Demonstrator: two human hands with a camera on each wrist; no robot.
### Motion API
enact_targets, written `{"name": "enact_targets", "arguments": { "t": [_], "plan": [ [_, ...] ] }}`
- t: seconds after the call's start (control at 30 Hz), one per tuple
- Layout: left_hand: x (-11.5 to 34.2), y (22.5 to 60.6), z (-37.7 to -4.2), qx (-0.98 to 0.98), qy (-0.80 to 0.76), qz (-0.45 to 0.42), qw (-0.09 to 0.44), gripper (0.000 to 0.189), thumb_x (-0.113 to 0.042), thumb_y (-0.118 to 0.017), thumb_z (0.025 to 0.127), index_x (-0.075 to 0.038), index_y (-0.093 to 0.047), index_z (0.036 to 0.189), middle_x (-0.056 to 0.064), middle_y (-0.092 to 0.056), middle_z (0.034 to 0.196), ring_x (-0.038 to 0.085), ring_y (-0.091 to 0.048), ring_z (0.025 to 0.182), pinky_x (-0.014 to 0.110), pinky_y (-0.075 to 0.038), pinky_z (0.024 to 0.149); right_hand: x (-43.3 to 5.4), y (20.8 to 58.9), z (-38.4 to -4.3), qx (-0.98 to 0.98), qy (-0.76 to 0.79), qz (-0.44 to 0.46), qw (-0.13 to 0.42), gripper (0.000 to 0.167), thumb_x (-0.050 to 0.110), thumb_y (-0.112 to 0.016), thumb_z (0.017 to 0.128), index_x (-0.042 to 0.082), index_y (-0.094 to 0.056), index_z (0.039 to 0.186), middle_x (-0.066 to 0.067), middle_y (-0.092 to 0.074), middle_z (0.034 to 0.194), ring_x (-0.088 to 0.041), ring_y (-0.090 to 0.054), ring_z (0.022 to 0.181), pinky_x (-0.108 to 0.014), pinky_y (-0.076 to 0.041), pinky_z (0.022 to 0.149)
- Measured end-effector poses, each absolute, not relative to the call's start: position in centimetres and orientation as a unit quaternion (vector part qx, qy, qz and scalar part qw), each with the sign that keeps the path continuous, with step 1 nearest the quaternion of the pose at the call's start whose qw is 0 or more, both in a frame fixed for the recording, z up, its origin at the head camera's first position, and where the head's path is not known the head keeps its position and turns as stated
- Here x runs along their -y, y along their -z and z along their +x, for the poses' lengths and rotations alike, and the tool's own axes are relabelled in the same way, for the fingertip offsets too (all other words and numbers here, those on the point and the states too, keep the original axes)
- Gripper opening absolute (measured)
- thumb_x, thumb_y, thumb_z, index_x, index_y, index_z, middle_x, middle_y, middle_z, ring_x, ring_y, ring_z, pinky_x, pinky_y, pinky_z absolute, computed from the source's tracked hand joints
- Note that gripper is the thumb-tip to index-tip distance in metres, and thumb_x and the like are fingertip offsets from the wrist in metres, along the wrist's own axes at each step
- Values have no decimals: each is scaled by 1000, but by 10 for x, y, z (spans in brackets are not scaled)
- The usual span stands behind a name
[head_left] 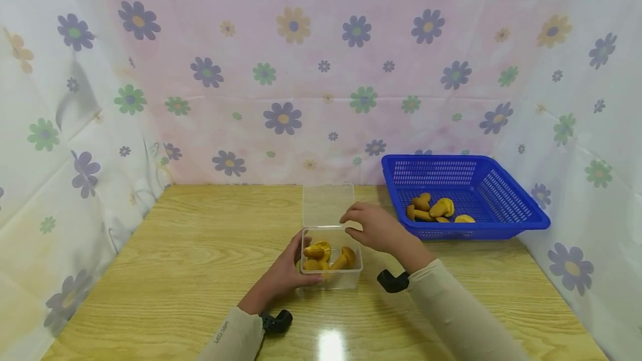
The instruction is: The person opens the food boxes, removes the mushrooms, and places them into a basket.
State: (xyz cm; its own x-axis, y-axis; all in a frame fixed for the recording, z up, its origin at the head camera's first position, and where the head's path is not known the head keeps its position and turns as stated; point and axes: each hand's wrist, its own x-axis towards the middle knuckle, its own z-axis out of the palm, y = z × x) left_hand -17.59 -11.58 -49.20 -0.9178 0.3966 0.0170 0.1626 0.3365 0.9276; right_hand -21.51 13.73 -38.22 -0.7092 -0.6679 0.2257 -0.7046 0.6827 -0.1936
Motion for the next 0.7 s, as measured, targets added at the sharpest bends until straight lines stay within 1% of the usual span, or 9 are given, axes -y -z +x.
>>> {"name": "enact_targets", "arguments": {
  "t": [0.17, 0.43, 0.57, 0.7],
  "plan": [
    [116, 492, -176, -811, -547, 181, 104, 112, -34, -83, 77, -27, -5, 157, 11, -28, 156, 33, -27, 146, 53, -26, 117, -128, 384, -212, 912, -136, 382, 66, 22, 19, -68, 91, 14, -71, 112, -4, -67, 111, -21, -64, 102, -38, -54, 89],
    [117, 495, -177, -815, -540, 186, 101, 115, -41, -82, 76, -26, -3, 157, 12, -27, 157, 35, -27, 146, 54, -28, 115, -115, 386, -208, 907, -145, 393, 50, 22, 21, -68, 92, 15, -71, 113, -3, -68, 113, -20, -64, 106, -38, -53, 92],
    [118, 496, -178, -814, -542, 186, 102, 113, -39, -82, 77, -29, -2, 157, 11, -26, 158, 33, -25, 147, 53, -28, 116, -109, 386, -206, 906, -144, 397, 38, 23, 20, -68, 92, 14, -70, 114, -3, -68, 115, -20, -64, 107, -38, -53, 94],
    [117, 495, -178, -812, -543, 185, 107, 115, -39, -82, 77, -27, -1, 157, 11, -25, 158, 33, -24, 147, 53, -26, 117, -104, 388, -204, 903, -150, 403, 25, 26, 19, -68, 92, 13, -69, 117, -3, -67, 116, -20, -64, 108, -38, -53, 94]
  ]
}}
